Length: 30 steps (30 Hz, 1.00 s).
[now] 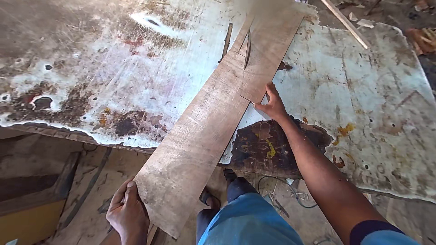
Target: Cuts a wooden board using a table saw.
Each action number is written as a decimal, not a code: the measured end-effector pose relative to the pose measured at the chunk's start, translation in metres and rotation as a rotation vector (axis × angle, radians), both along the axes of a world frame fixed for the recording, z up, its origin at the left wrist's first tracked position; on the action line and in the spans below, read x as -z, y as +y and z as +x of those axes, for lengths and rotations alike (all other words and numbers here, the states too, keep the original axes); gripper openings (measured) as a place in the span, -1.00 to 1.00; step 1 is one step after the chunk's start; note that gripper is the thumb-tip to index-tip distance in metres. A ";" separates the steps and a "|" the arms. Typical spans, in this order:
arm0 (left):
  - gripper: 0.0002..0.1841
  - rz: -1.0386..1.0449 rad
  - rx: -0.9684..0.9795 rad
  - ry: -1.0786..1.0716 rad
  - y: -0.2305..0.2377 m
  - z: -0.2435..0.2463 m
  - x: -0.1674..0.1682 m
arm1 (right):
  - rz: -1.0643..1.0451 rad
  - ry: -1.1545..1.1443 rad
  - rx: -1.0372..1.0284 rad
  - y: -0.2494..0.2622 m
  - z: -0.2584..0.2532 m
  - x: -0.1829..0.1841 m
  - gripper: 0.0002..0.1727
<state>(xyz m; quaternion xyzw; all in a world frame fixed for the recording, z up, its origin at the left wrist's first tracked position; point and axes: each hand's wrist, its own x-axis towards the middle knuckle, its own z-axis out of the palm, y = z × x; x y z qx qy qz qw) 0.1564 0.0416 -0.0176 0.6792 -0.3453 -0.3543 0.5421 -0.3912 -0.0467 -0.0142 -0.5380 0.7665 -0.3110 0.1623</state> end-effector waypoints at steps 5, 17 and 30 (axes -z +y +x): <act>-0.78 0.028 0.005 -0.043 -0.006 -0.003 -0.001 | -0.014 -0.034 0.004 -0.006 -0.004 0.000 0.36; -0.78 0.017 0.015 -0.045 -0.028 -0.015 -0.002 | -0.007 -0.042 0.010 -0.024 -0.015 -0.002 0.37; -0.65 0.032 0.265 -0.854 -0.049 -0.034 -0.008 | 0.009 -0.028 0.009 -0.046 -0.031 -0.002 0.37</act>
